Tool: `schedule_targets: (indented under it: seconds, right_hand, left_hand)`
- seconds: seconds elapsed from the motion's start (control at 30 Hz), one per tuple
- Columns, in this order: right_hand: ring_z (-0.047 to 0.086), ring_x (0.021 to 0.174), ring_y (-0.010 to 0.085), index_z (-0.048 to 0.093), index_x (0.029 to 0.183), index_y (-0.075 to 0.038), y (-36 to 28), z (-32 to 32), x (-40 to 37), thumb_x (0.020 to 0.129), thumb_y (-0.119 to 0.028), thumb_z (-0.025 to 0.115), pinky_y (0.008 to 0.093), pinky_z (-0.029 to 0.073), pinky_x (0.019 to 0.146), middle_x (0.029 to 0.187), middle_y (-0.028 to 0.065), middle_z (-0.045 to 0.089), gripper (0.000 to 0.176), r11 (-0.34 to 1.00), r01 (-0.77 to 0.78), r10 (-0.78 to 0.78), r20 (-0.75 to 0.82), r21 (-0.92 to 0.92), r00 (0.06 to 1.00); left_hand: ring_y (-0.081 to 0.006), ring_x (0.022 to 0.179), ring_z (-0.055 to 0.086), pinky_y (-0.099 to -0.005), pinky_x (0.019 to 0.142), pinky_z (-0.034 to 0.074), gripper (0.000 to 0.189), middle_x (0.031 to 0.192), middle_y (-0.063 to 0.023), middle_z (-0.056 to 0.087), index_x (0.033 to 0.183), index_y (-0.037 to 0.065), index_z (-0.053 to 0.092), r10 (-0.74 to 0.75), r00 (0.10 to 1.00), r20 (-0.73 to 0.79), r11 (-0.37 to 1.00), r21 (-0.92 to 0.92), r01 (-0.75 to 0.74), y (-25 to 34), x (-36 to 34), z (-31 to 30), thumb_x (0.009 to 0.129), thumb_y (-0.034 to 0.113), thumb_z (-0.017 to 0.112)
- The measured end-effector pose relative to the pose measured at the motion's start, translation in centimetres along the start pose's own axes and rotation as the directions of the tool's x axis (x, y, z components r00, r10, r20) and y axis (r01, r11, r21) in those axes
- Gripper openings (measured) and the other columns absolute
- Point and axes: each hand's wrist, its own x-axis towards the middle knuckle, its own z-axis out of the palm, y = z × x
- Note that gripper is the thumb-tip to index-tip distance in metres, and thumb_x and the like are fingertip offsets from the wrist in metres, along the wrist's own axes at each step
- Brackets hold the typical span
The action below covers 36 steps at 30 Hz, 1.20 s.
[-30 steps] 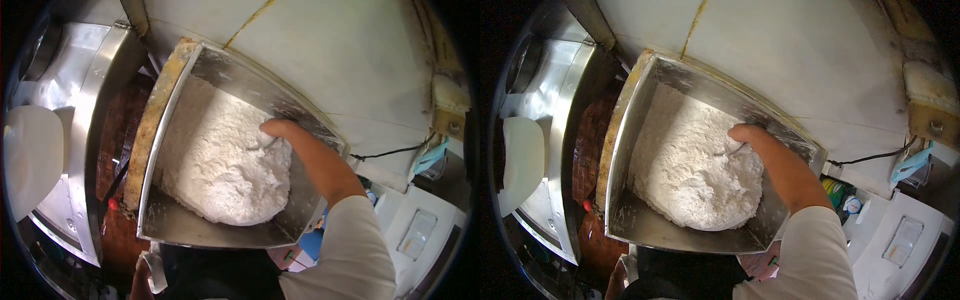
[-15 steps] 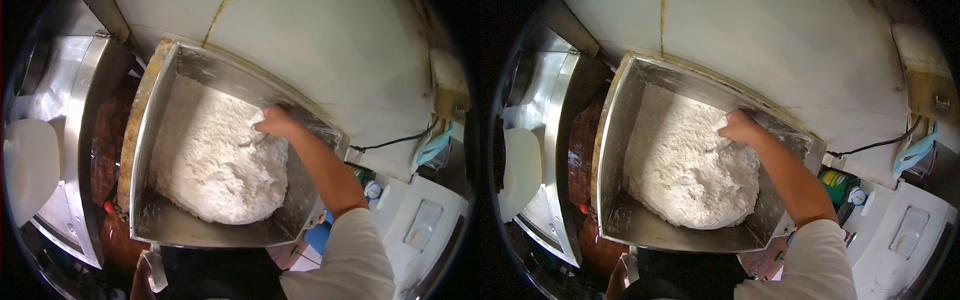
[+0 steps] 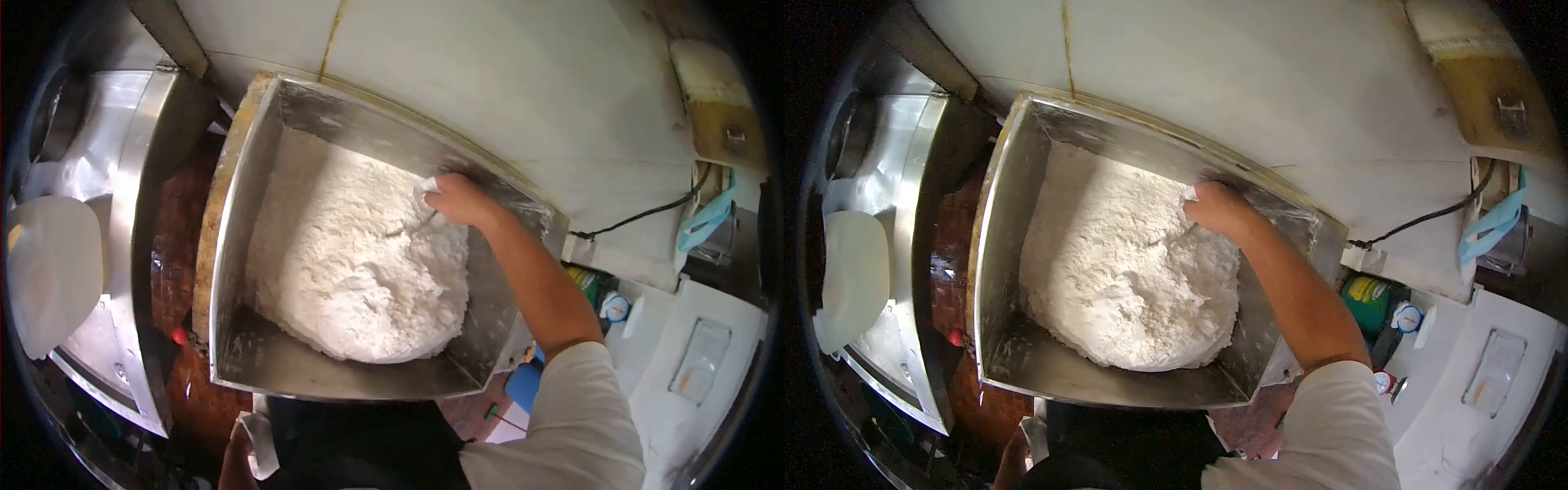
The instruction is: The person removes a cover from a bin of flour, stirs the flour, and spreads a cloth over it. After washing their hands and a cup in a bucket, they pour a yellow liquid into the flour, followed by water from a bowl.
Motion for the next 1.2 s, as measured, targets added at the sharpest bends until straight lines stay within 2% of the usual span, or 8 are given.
schedule_targets:
  seconds: [0.2,0.37,0.5,0.57,1.0,1.07,1.17,1.2]
  right_hand:
    - [0.061,0.095,0.0384,0.062,0.100,0.006,1.1,-2.8,-4.4,0.083,-0.026,0.057,0.0435,0.048,0.083,0.105,0.0264,0.062,0.037,0.993,-0.109,0.104,0.099,0.043,0.990]
    - [0.059,0.104,0.0374,0.062,0.104,0.003,7.1,2.0,-4.1,0.081,-0.017,0.053,0.0446,0.046,0.090,0.111,0.0251,0.061,0.031,0.941,-0.197,0.179,-0.092,-0.273,0.980]
    - [0.056,0.109,0.0384,0.061,0.108,0.001,8.7,5.3,-1.7,0.080,-0.013,0.050,0.0444,0.044,0.095,0.115,0.0247,0.059,0.033,0.961,-0.229,0.207,-0.146,-0.157,0.967]
    - [0.056,0.110,0.0388,0.061,0.110,0.001,8.8,6.3,-1.0,0.081,-0.015,0.051,0.0444,0.044,0.095,0.116,0.0247,0.059,0.034,0.970,-0.222,0.207,-0.147,-0.096,0.967]
    - [0.061,0.090,0.0410,0.065,0.094,0.002,-0.7,-3.1,-4.3,0.082,-0.026,0.057,0.0474,0.048,0.078,0.093,0.0264,0.063,0.032,0.988,0.035,-0.048,-0.087,-0.153,0.995]
    - [0.061,0.089,0.0414,0.065,0.093,0.002,-1.4,-4.5,-5.6,0.082,-0.027,0.057,0.0473,0.048,0.077,0.093,0.0264,0.063,0.032,0.980,0.054,-0.058,-0.017,-0.193,0.998]
    - [0.064,0.074,0.0285,0.064,0.093,0.001,1.6,-4.5,-9.3,0.084,-0.024,0.059,0.0396,0.048,0.065,0.081,0.0168,0.066,0.027,0.989,0.083,-0.097,-0.115,-0.122,0.989]
    - [0.063,0.074,0.0234,0.065,0.096,-0.002,3.3,-3.3,-10.3,0.085,-0.023,0.059,0.0358,0.048,0.062,0.083,0.0125,0.067,0.025,0.994,-0.030,0.048,-0.165,0.107,0.985]
  left_hand:
    - [-0.0149,0.061,0.057,-0.0309,0.051,0.046,0.013,0.072,-0.0009,0.058,0.080,0.013,0.063,0.058,0.993,-0.106,0.975,-0.206,-0.079,10.4,-14.3,8.0,0.086,0.023,0.060]
    - [-0.0154,0.062,0.057,-0.0314,0.052,0.047,0.013,0.075,-0.0013,0.059,0.085,0.013,0.063,-0.081,0.994,0.077,0.994,-0.069,0.087,0.0,1.7,-0.8,0.086,0.026,0.060]
    - [-0.0152,0.065,0.059,-0.0316,0.054,0.047,0.015,0.076,-0.0027,0.060,0.086,0.011,0.063,0.046,0.999,0.030,0.999,0.025,-0.046,0.7,0.2,0.4,0.086,0.026,0.061]
    - [-0.0162,0.067,0.060,-0.0321,0.056,0.048,0.017,0.073,-0.0038,0.060,0.086,0.009,0.064,0.173,0.984,0.046,0.954,-0.255,-0.156,1.4,-1.8,0.9,0.086,0.025,0.061]
    - [-0.0168,0.068,0.060,-0.0337,0.059,0.049,0.021,0.071,-0.0045,0.060,0.077,0.004,0.066,-0.087,0.990,-0.114,0.962,0.248,0.113,3.7,-2.2,2.5,0.083,0.024,0.061]
    - [-0.0158,0.065,0.059,-0.0338,0.057,0.048,0.021,0.070,-0.0029,0.060,0.075,0.006,0.066,-0.144,0.989,-0.009,0.926,-0.352,0.132,0.5,1.6,-0.9,0.084,0.023,0.059]
    - [-0.0164,0.067,0.060,-0.0335,0.059,0.048,0.020,0.075,-0.0025,0.061,0.082,0.006,0.066,0.260,0.816,0.516,0.949,-0.295,-0.115,-7.1,8.9,-7.3,0.087,0.022,0.057]
    - [-0.0166,0.068,0.060,-0.0335,0.059,0.048,0.019,0.076,-0.0027,0.062,0.085,0.006,0.066,0.036,0.994,0.102,0.999,0.019,-0.038,-6.3,8.0,-6.6,0.087,0.022,0.057]
